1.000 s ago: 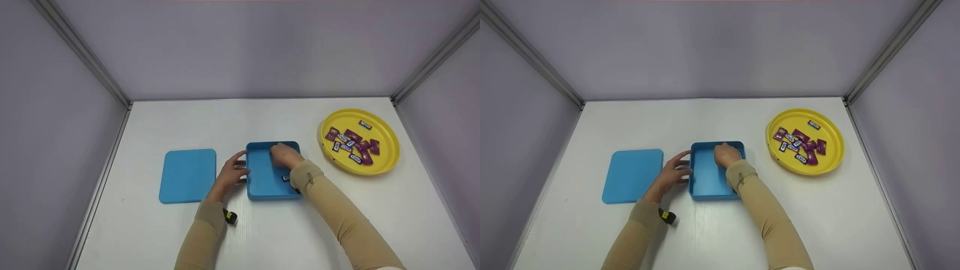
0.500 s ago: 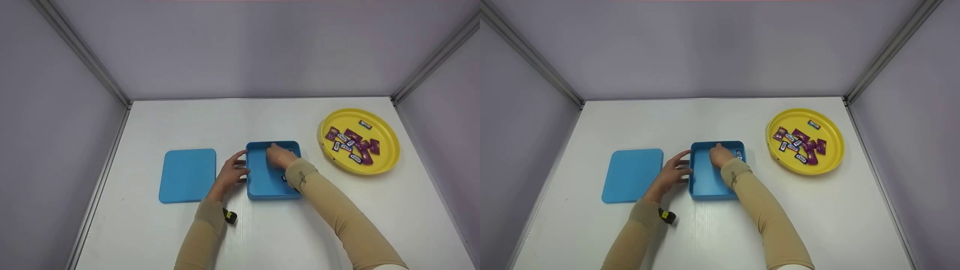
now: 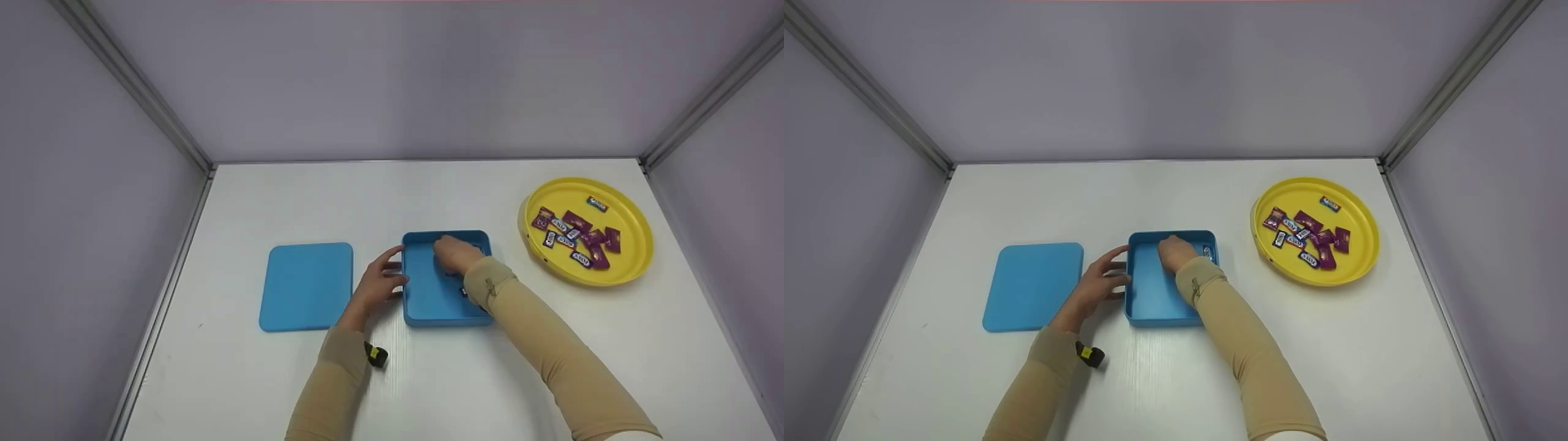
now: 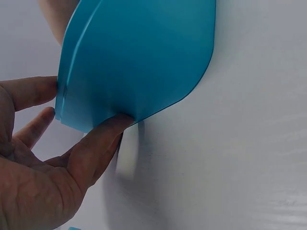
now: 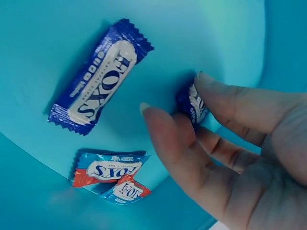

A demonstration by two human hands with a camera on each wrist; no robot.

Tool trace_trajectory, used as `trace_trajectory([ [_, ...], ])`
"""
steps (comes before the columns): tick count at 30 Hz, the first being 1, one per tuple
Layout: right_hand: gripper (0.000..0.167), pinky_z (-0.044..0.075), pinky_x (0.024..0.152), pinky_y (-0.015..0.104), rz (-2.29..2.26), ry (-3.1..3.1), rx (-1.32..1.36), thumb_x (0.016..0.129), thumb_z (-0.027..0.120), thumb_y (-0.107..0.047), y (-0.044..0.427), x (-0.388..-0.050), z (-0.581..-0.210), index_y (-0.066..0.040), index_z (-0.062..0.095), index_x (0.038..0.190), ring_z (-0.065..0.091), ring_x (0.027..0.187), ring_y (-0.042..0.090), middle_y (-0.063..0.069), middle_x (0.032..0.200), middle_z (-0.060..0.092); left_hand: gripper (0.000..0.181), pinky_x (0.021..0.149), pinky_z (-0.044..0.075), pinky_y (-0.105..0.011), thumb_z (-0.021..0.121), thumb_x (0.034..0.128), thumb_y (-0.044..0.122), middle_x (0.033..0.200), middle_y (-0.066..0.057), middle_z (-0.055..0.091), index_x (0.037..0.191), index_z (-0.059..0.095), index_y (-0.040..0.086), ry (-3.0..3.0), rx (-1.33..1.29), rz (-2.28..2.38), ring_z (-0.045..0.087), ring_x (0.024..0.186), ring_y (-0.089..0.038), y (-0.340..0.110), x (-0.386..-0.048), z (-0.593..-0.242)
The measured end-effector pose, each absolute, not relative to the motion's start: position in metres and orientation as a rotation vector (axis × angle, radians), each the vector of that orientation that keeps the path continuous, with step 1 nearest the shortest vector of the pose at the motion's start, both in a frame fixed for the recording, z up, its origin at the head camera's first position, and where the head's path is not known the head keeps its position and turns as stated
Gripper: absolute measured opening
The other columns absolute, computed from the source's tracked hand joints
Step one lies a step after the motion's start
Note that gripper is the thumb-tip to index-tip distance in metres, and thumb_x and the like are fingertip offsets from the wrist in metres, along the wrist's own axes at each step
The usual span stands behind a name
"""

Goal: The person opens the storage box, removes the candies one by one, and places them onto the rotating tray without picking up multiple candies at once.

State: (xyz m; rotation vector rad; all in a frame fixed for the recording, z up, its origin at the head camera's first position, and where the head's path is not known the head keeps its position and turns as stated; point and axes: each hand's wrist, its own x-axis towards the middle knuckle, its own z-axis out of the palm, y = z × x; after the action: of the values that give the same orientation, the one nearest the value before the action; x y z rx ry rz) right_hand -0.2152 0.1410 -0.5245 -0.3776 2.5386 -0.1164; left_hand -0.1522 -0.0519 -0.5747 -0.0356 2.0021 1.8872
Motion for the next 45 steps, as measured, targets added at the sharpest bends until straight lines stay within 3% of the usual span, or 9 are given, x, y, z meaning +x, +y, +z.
trace_trajectory([
  [10,0.040,0.042,0.100,0.053,-0.083,2.563,-0.425,0.100,0.051,-0.004,0.139,-0.215,-0.526,0.000,0.051,0.141,0.051,0.125,0.039,0.022,0.138,0.052,0.064,0.088,0.052,-0.050,0.063,0.0947,0.008,0.142,-0.019,0.044,0.152,0.039,0.024,1.967,-0.002,1.921,0.050,0.124,-0.034,-0.054,-0.153,-0.577],
  [12,0.038,0.044,0.098,0.051,-0.077,2.558,-0.425,0.100,0.051,-0.003,0.140,-0.215,-0.527,0.001,0.053,0.138,0.054,0.121,0.037,0.022,0.135,0.055,0.061,0.087,0.052,-0.049,0.062,0.0971,0.012,0.141,-0.019,0.044,0.152,0.038,0.022,1.985,0.029,1.911,0.050,0.125,-0.034,-0.055,-0.153,-0.577],
  [16,0.028,0.052,0.086,0.046,-0.047,2.566,-0.465,0.098,0.054,-0.001,0.141,-0.216,-0.527,0.003,0.062,0.125,0.063,0.098,0.030,0.022,0.119,0.063,0.055,0.086,0.053,-0.047,0.058,0.1004,0.018,0.137,-0.019,0.047,0.151,0.039,0.020,2.041,0.068,1.888,0.053,0.122,-0.033,-0.054,-0.154,-0.577],
  [19,0.023,0.053,0.074,0.041,-0.032,2.570,-0.494,0.097,0.055,0.000,0.142,-0.216,-0.527,0.003,0.066,0.117,0.059,0.081,0.025,0.021,0.108,0.067,0.051,0.086,0.053,-0.046,0.057,0.1013,0.020,0.135,-0.017,0.049,0.150,0.042,0.019,2.090,0.065,1.874,0.053,0.120,-0.031,-0.053,-0.156,-0.577],
  [23,0.019,0.047,0.062,0.036,-0.042,2.557,-0.491,0.097,0.054,0.001,0.143,-0.216,-0.526,0.003,0.068,0.111,0.054,0.071,0.023,0.017,0.092,0.066,0.044,0.088,0.052,-0.045,0.055,0.1022,0.021,0.135,-0.017,0.050,0.145,0.048,0.016,2.163,0.047,1.870,0.051,0.123,-0.031,-0.051,-0.160,-0.577],
  [26,0.019,0.044,0.059,0.034,-0.050,2.539,-0.483,0.097,0.054,0.001,0.143,-0.217,-0.523,0.003,0.068,0.110,0.054,0.069,0.023,0.016,0.087,0.065,0.039,0.089,0.051,-0.045,0.055,0.1022,0.020,0.134,-0.017,0.050,0.141,0.053,0.013,2.204,0.033,1.879,0.051,0.123,-0.032,-0.049,-0.164,-0.577],
  [32,0.017,0.048,0.064,0.035,-0.089,2.495,-0.503,0.098,0.054,-0.002,0.144,-0.218,-0.514,0.001,0.067,0.107,0.056,0.071,0.023,0.013,0.087,0.064,0.034,0.084,0.053,-0.045,0.054,0.1019,0.013,0.129,-0.018,0.053,0.136,0.056,0.010,2.230,0.032,1.905,0.056,0.116,-0.032,-0.047,-0.170,-0.577],
  [36,0.014,0.050,0.069,0.038,-0.219,2.492,-0.517,0.097,0.054,-0.001,0.148,-0.218,-0.504,-0.001,0.067,0.102,0.057,0.073,0.023,0.010,0.084,0.062,0.038,0.085,0.052,-0.047,0.054,0.1012,0.011,0.128,-0.018,0.053,0.139,0.053,0.012,2.224,0.023,1.912,0.057,0.114,-0.033,-0.046,-0.170,-0.577],
  [45,0.015,0.053,0.070,0.037,-0.528,2.531,-0.473,0.095,0.060,-0.004,0.178,-0.216,-0.485,0.000,0.066,0.108,0.062,0.078,0.022,0.010,0.093,0.064,0.046,0.087,0.052,-0.045,0.054,0.1000,0.013,0.132,-0.019,0.053,0.146,0.047,0.012,2.249,-0.027,1.861,0.054,0.121,-0.034,-0.042,-0.172,-0.576],
])
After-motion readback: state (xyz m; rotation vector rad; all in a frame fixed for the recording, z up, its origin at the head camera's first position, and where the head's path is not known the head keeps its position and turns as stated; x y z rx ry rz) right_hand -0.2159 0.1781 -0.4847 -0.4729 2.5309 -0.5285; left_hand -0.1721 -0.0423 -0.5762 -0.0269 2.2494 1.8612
